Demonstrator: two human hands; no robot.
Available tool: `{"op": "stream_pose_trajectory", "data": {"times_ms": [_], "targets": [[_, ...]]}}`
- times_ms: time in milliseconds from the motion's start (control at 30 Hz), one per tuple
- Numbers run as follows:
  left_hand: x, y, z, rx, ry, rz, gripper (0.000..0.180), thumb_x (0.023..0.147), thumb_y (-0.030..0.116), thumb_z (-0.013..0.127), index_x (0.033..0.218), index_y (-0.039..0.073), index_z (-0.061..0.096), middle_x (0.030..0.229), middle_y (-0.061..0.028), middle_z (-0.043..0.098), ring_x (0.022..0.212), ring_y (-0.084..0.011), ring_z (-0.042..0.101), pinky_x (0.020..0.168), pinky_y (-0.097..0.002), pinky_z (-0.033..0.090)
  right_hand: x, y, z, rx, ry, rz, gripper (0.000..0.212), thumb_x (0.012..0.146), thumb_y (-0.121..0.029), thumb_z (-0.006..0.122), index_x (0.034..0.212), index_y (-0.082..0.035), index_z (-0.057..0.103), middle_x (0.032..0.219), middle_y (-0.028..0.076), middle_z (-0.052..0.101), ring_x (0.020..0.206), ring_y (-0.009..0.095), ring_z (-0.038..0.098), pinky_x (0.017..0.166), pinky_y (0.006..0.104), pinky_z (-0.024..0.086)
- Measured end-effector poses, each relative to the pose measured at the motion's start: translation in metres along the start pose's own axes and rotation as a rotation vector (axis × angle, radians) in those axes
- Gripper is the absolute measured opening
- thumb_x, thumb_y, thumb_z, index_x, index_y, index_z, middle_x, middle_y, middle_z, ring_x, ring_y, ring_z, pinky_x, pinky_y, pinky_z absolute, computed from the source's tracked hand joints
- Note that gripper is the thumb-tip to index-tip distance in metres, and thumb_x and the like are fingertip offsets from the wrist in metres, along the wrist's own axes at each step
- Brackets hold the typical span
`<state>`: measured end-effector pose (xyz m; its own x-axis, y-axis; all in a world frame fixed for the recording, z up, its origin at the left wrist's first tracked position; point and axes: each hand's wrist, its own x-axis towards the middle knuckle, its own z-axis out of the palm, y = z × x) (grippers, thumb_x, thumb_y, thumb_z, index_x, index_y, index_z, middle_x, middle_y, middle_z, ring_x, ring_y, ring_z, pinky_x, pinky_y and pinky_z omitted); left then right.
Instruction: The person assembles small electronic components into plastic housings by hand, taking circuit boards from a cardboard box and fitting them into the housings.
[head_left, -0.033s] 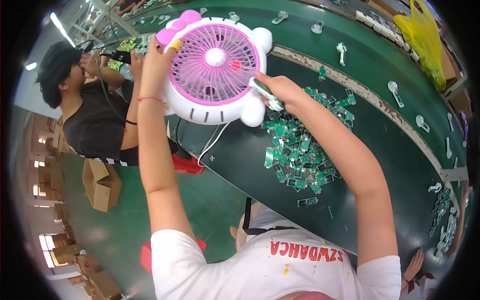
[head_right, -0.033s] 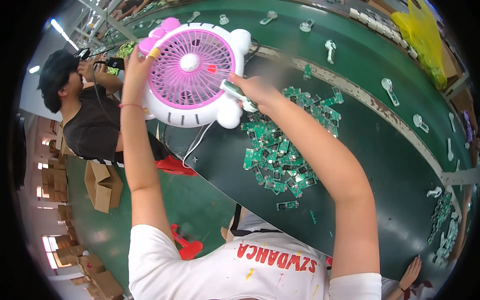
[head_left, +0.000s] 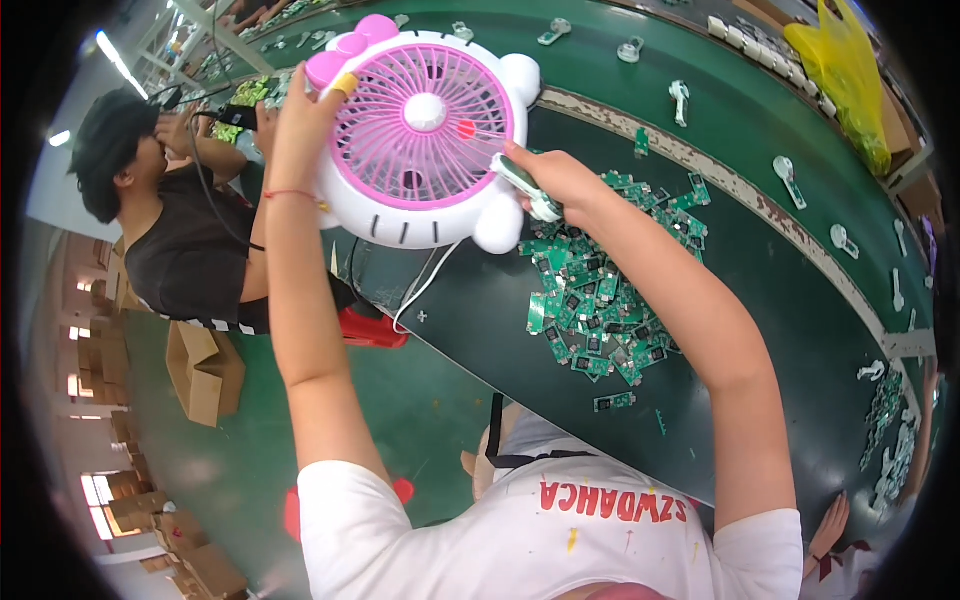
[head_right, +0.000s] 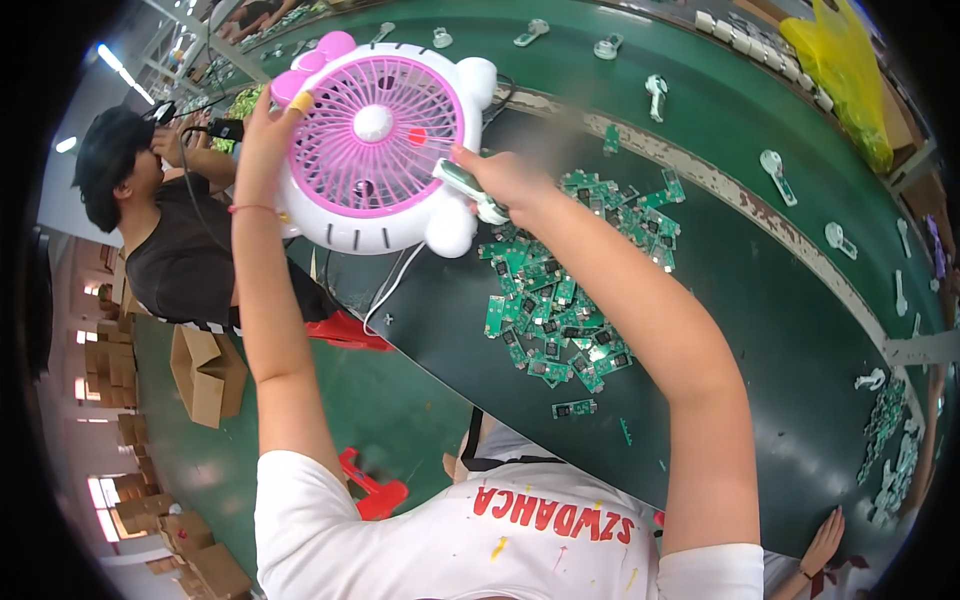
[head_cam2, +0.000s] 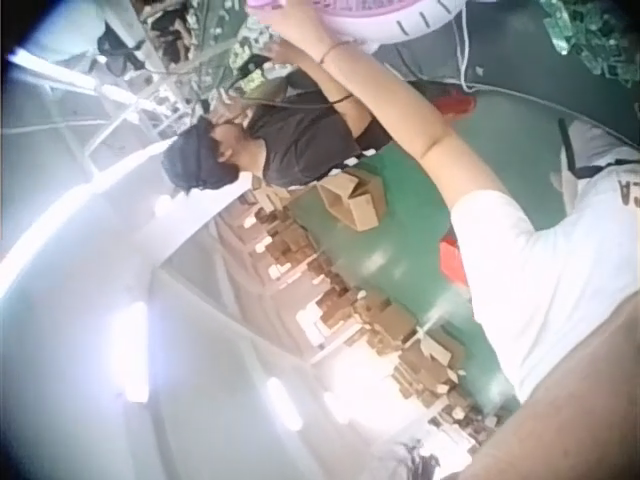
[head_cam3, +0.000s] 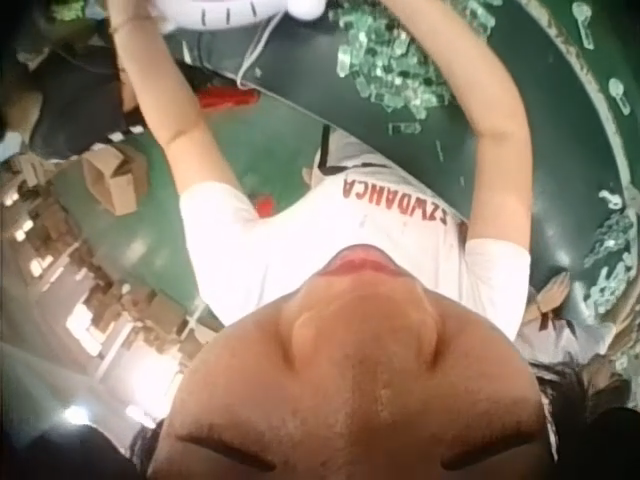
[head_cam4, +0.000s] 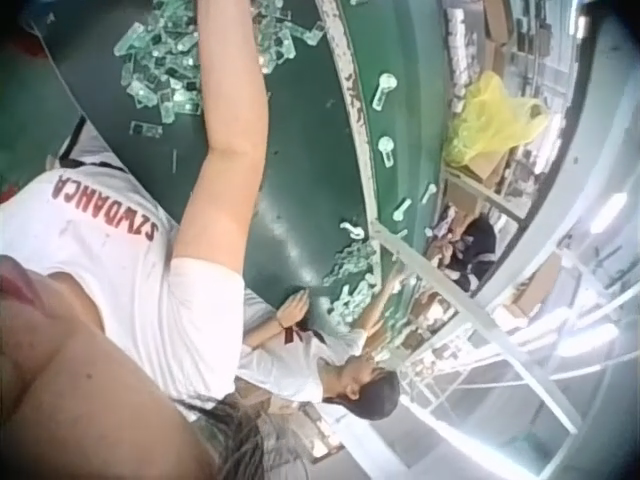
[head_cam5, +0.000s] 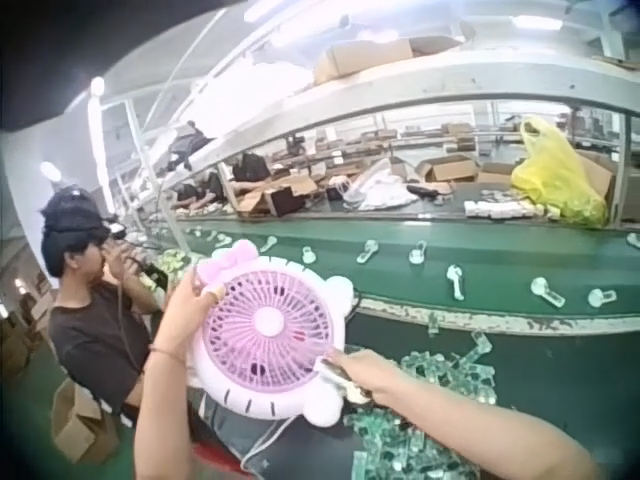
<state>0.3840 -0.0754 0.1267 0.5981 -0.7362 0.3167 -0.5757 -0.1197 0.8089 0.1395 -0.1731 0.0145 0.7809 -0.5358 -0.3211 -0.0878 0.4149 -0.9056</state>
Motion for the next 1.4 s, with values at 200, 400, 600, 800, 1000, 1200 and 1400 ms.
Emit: {"op": "stream_pose_trajectory", "data": {"times_ms": [200,400,600,800,1000,1200,1400], "targets": [[0.021,0.02,0.004,0.461,0.043,0.131,0.076,0.072,0.028,0.063,0.136,0.005,0.029,0.111,-0.0228,0.058,0.096,-0.033,0.06,0.082,-0.0361,0.046,0.029,0.03,0.005,0.234,-0.054,0.043,0.043,0.09,-0.045,0.048,0.081,-0.005,0.06,0.066,0.005,0.056,0.05,0.013,0.052,0.046,0.0265,0.045],[0.001,0.062,0.042,0.727,0.046,0.263,0.075,0.075,0.029,0.065,0.138,0.012,0.028,0.109,-0.0242,0.058,0.098,-0.0356,0.059,0.082,-0.039,0.046,0.046,0.047,-0.002,0.42,-0.092,0.112,0.045,0.092,-0.043,0.044,0.085,0.0,0.055,0.074,0.008,0.056,0.052,0.018,0.054,0.046,0.0307,0.047],[-0.001,0.058,0.049,0.829,0.051,0.538,0.071,0.076,0.032,0.067,0.135,0.01,0.033,0.102,-0.0233,0.06,0.095,-0.0408,0.056,0.078,-0.0448,0.044,0.026,-0.002,-0.032,-0.478,-0.042,0.004,0.026,0.085,-0.025,0.058,0.083,0.0,0.065,0.062,0.006,0.058,0.045,0.015,0.054,0.04,0.0287,0.045],[0.008,0.072,0.062,0.763,-0.132,0.529,0.07,0.077,0.02,0.066,0.137,0.015,0.031,0.106,-0.0223,0.059,0.101,-0.0382,0.055,0.084,-0.0419,0.043,0.036,-0.012,-0.049,-1.599,-0.081,-0.23,0.027,0.075,-0.016,0.055,0.1,-0.013,0.064,0.093,0.012,0.065,0.089,0.03,0.061,0.077,0.0413,0.049],[0.031,0.05,0.05,0.707,-0.08,0.556,0.059,0.082,0.03,0.06,0.134,0.015,0.036,0.105,-0.0218,0.06,0.096,-0.0393,0.057,0.08,-0.0425,0.045,0.03,0.001,-0.045,-1.646,-0.257,-0.205,0.025,0.081,-0.024,0.055,0.1,-0.01,0.064,0.095,0.011,0.064,0.091,0.029,0.061,0.076,0.0411,0.048],[0.046,0.033,0.009,0.571,-0.118,0.391,0.046,0.091,0.027,0.049,0.133,0.013,0.039,0.099,-0.0105,0.061,0.084,-0.0172,0.057,0.076,-0.0289,0.045,0.021,-0.036,-0.059,-1.614,-0.261,-0.204,0.024,0.074,-0.018,0.054,0.089,-0.005,0.067,0.082,0.015,0.065,0.074,0.031,0.062,0.068,0.0414,0.049],[0.069,0.024,0.017,0.605,-0.142,0.39,0.046,0.092,0.03,0.048,0.132,0.008,0.04,0.111,-0.0107,0.058,0.098,-0.0181,0.054,0.085,-0.0286,0.041,0.049,-0.014,-0.06,-1.645,-0.405,-0.251,0.024,0.076,-0.017,0.056,0.092,-0.003,0.066,0.088,0.016,0.065,0.085,0.032,0.061,0.074,0.0418,0.049]]}}
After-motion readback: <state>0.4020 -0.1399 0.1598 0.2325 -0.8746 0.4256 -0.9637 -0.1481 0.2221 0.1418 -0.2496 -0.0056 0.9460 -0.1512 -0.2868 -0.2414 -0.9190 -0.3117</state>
